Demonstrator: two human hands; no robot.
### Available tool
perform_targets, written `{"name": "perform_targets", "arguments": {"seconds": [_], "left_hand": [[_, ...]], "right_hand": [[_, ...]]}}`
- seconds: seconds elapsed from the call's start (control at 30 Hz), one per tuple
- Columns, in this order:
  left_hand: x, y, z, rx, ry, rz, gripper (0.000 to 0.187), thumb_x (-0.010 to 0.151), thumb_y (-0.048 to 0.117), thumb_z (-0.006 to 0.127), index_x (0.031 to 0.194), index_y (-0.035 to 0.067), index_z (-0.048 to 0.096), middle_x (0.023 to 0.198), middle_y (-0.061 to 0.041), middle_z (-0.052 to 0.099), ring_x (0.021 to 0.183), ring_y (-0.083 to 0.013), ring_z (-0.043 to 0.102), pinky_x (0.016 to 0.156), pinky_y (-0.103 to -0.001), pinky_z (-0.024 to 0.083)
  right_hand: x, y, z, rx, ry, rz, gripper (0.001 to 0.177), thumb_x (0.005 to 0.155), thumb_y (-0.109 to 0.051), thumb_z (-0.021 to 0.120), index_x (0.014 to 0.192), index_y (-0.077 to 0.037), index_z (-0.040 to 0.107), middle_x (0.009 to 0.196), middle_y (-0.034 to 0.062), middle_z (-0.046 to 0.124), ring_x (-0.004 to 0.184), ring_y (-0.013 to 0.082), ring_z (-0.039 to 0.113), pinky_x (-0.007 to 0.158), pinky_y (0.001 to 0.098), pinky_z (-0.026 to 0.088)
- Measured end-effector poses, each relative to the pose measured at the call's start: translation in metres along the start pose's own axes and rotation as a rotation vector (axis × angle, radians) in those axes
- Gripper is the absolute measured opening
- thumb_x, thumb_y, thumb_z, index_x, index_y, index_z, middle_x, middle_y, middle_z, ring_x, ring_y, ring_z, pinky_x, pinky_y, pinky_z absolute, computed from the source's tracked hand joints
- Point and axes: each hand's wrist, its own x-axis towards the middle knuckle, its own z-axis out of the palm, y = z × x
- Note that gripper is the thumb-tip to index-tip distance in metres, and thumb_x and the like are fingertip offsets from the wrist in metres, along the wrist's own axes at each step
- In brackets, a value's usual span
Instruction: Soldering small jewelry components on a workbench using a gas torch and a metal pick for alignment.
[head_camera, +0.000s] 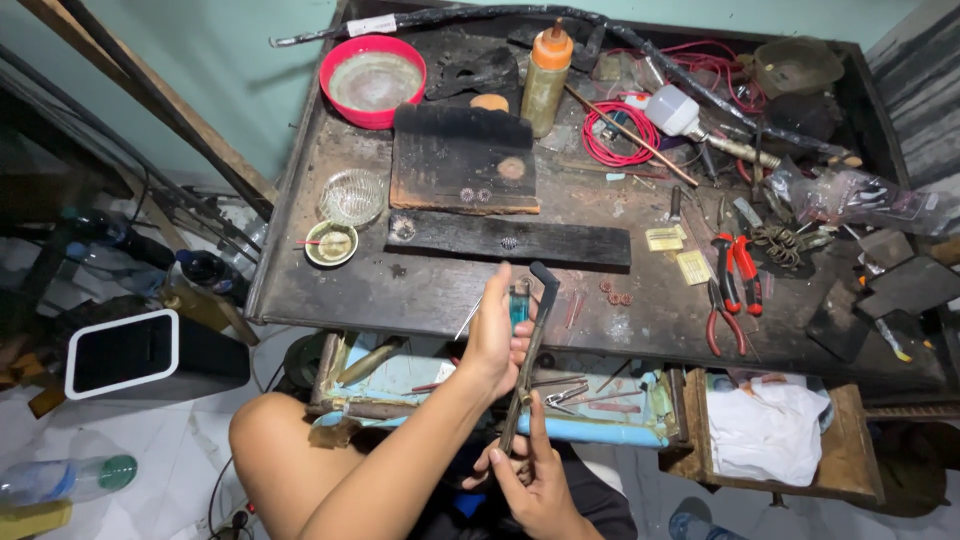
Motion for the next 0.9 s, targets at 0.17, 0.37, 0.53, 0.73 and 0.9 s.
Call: {"name": "perform_targets", "arguments": {"seconds": [0.17, 0.37, 0.53, 0.73, 0.9], "left_hand": [[0.014, -0.004, -0.004, -0.090, 0.000, 0.009, 0.039, 0.098, 0.042, 0.044, 0.072, 0.013, 0.048, 0.057, 0.003, 0.034, 0.042, -0.0067, 0.021, 0.035, -0.023, 0.011], [-0.016, -0.025, -0.037, 0.600, 0.050, 0.254, 0.047, 0.103, 0.043, 0.038, 0.073, 0.010, 0.051, 0.065, -0.006, 0.051, 0.058, -0.0181, 0.037, 0.057, -0.034, 0.025], [-0.053, -0.052, -0.088, 1.237, 0.214, 0.425, 0.053, 0.103, 0.049, 0.036, 0.120, 0.013, 0.072, 0.107, -0.013, 0.065, 0.106, -0.0304, 0.064, 0.093, -0.044, 0.047], [-0.057, -0.080, -0.109, 1.125, 0.349, 1.211, 0.029, 0.095, 0.024, 0.066, 0.115, 0.003, 0.071, 0.109, -0.013, 0.073, 0.099, -0.0308, 0.066, 0.094, -0.043, 0.050], [-0.035, -0.096, -0.118, 0.896, 0.490, 1.038, 0.026, 0.093, 0.024, 0.068, 0.109, 0.007, 0.078, 0.098, -0.010, 0.082, 0.087, -0.0220, 0.079, 0.079, -0.033, 0.060]], "right_hand": [[0.000, -0.002, 0.004, -0.018, -0.020, -0.028, 0.089, 0.101, -0.005, 0.057, 0.161, -0.025, -0.004, 0.088, 0.0158, 0.074, 0.066, 0.0285, 0.084, 0.072, 0.0348, 0.071], [0.004, -0.001, 0.003, -0.095, -0.004, -0.021, 0.090, 0.100, -0.005, 0.058, 0.162, -0.023, -0.004, 0.090, 0.0126, 0.078, 0.063, 0.0160, 0.077, 0.063, 0.0244, 0.061], [0.014, -0.016, 0.013, -0.211, 0.043, 0.037, 0.094, 0.097, -0.008, 0.061, 0.162, -0.018, -0.006, 0.090, 0.0061, 0.081, 0.057, 0.0009, 0.066, 0.053, 0.0164, 0.053], [0.025, -0.011, 0.026, -0.196, -0.002, 0.137, 0.090, 0.100, -0.008, 0.056, 0.166, -0.021, -0.003, 0.076, -0.0030, 0.052, 0.053, 0.0032, 0.028, 0.049, 0.0160, 0.032], [0.045, -0.035, 0.031, -0.284, -0.152, 0.165, 0.091, 0.089, 0.001, 0.049, 0.166, -0.019, 0.004, 0.092, 0.0026, 0.066, 0.048, 0.0046, 0.035, 0.053, 0.0170, 0.039]]}}
